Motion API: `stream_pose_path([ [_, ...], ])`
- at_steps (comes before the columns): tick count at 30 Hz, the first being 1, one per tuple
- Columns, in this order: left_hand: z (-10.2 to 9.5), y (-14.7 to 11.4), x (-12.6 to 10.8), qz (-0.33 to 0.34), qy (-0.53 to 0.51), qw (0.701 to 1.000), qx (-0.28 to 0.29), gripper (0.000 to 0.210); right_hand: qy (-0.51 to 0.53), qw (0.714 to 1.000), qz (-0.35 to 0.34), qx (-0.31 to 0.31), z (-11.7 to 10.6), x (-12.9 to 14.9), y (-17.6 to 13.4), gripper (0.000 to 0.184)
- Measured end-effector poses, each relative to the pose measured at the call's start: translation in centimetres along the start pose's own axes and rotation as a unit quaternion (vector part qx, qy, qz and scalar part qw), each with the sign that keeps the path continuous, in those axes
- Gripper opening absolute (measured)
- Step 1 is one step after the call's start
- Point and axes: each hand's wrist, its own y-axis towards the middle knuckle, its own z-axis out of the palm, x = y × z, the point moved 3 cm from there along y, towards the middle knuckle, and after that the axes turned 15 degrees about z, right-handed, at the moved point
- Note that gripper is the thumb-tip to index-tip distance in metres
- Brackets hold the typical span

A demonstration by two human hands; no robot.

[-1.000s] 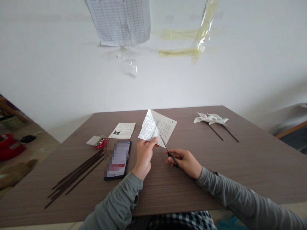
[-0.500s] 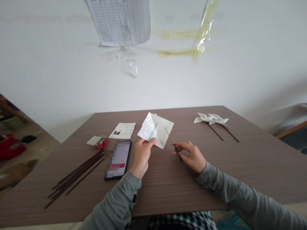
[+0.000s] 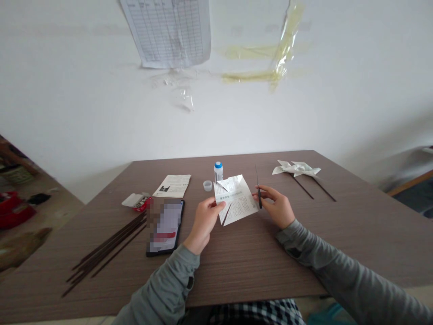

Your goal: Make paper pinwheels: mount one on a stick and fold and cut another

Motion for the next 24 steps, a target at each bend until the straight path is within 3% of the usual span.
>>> stream_pose_path([
  [5,0.3,-0.2,0.3,-0.028,0.017,0.997,0.065,0.011,0.027,0.998,0.026,0.042,0.5,-0.2,0.1,0.051],
  [17,-0.6,0.3,1.0,-0.021,0.022,0.998,0.061,0.029,0.077,0.989,0.069,0.104,1.0,0.1,0.1,0.056],
  [21,-0.9,0.5,1.2,-0.026,0.025,0.998,0.057,0.033,0.106,0.987,0.073,0.093,1.1,-0.1,0.1,0.062],
  [24,-0.6,0.4,1.4,-0.068,0.033,0.994,0.077,0.03,0.147,0.984,0.079,0.061,1.0,-0.2,0.2,0.067],
])
